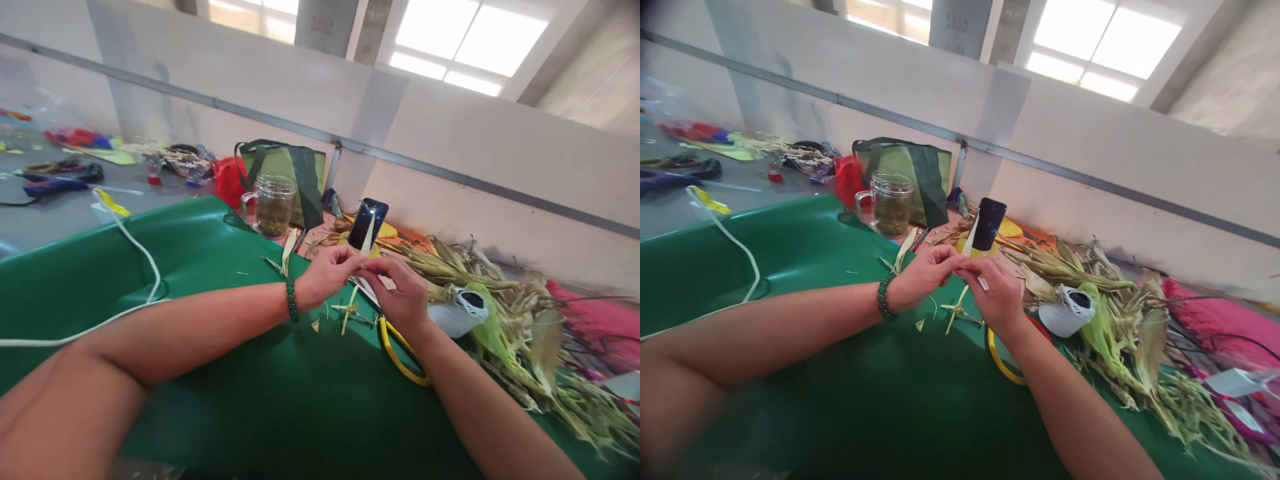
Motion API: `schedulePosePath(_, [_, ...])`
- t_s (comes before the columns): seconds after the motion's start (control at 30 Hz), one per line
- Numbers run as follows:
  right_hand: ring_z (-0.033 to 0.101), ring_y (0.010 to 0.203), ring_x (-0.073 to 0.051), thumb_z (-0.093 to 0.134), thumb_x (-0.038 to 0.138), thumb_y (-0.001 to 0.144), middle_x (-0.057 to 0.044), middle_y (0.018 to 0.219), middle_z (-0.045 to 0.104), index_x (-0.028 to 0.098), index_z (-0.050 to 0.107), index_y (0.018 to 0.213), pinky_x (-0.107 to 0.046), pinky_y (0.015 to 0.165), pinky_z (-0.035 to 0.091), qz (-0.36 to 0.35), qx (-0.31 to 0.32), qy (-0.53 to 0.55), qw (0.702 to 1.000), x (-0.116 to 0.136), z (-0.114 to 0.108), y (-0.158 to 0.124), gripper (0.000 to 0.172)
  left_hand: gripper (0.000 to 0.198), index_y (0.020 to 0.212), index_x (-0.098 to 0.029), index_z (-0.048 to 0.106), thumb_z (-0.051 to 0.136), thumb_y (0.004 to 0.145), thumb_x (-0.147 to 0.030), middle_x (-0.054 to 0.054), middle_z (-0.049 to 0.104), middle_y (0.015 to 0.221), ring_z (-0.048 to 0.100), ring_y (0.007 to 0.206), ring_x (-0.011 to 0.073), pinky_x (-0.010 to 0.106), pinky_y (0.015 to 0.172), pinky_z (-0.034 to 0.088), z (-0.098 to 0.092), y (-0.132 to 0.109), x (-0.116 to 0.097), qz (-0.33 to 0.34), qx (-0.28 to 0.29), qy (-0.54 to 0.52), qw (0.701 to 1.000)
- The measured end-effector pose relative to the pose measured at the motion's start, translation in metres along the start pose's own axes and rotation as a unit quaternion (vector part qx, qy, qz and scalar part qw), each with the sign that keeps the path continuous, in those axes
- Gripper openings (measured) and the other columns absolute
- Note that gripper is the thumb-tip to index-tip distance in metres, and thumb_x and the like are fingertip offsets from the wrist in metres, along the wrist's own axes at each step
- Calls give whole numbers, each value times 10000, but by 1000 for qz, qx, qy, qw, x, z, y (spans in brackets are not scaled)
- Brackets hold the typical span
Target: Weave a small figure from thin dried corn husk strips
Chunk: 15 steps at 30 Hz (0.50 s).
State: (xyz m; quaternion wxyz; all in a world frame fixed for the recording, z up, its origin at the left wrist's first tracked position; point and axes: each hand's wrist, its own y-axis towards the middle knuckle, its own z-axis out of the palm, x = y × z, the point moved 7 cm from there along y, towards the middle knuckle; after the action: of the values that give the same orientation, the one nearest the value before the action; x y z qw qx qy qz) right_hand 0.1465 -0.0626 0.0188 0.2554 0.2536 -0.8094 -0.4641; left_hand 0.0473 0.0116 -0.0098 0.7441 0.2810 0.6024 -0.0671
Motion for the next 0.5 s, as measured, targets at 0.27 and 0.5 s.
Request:
schedulePosePath(0.27, [625, 707, -155, 568, 207, 893, -26, 777, 668, 215, 633, 838, -273, 653, 507, -59, 19, -69, 996, 3, 2, 2, 86, 267, 622, -152, 483, 609, 793, -315, -77, 412, 498, 345, 429, 38, 191, 439, 278, 6, -4, 7, -28, 12, -32, 999])
schedulePosePath(0.5, [582, 642, -159, 570, 304, 866, -17, 701, 637, 225, 605, 720, -291, 612, 467, 131, 74, 14, 989, -17, 6, 2, 170, 268, 625, -143, 497, 626, 796, -304, -58, 467, 537, 391, 428, 36, 179, 429, 304, 5, -6, 4, 5, 11, -8, 1000])
